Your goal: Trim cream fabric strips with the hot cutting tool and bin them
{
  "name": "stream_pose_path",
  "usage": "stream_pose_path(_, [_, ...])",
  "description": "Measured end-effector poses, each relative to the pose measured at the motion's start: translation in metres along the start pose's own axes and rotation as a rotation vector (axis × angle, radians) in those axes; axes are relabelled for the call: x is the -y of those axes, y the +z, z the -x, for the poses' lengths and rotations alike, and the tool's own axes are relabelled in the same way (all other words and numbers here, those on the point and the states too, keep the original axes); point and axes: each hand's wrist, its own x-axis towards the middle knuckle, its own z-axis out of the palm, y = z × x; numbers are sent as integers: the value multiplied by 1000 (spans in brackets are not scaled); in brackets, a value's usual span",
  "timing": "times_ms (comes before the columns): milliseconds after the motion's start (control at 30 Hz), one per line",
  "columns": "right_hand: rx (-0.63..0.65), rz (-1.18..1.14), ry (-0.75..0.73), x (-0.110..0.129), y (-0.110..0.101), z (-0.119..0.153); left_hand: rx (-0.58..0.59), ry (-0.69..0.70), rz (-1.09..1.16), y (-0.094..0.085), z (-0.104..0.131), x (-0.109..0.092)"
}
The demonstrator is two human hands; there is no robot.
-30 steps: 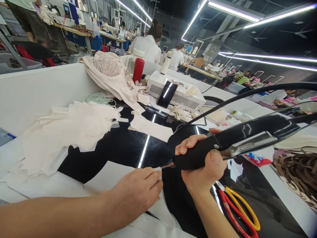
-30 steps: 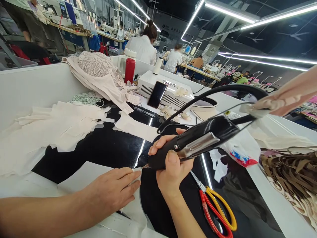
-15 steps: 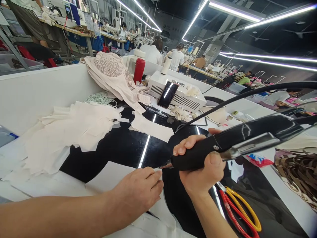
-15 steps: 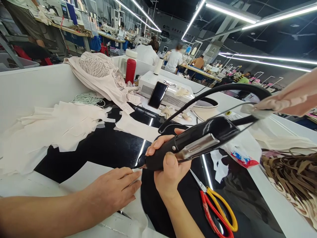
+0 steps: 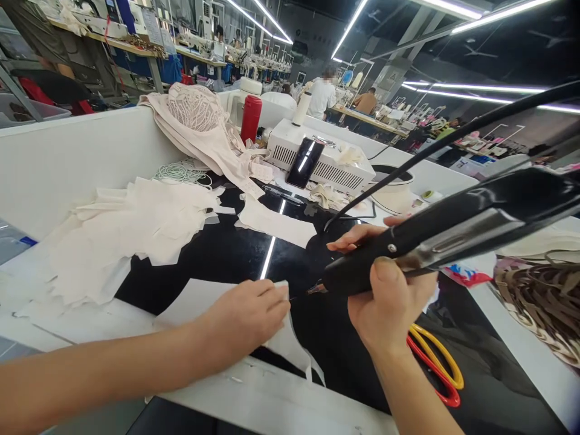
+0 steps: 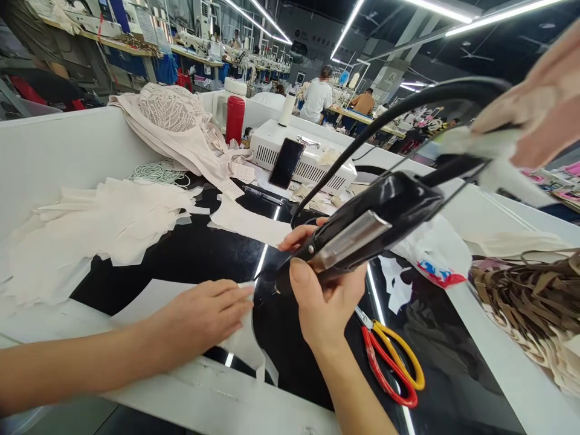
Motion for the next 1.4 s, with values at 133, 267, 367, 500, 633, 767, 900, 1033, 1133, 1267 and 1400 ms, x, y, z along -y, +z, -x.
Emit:
stream_pose_path(133, [27,-127,84,18,-6,8,108,12,-19,-8,7,27])
stream_pose_path(267, [3,-196,104,27,-3,21,98,-16,-13,-27,11,41])
stream_pose_path(367, [2,-244,115,32,3,26,66,-18,107,-40,11,34])
stream_pose_path(500, [-9,-326,158,39,12,33,47,-7,242,-39,9,16])
stream_pose_path(633, [47,-258,119,39,20,44,59,13,250,-24,1,7])
stream_pose_path(767, [44,-231,37,29,18,48,134,5,271,-18,-4,8])
stream_pose_path(900, [-42,-126,15,22,5,44,182,-17,283,-17,-5,8])
stream_pose_path(1033, [-138,-78,17,26,-5,40,219,-17,233,-13,-7,5])
stream_pose_path(1133, [-158,-75,29,31,-4,39,191,-5,161,-9,-10,3])
stream_pose_path(1267, [-172,-90,57,34,-1,39,72,21,42,-3,-17,-2])
stream_pose_path(1400, [-172,-102,67,34,0,39,25,43,-6,0,-21,-4])
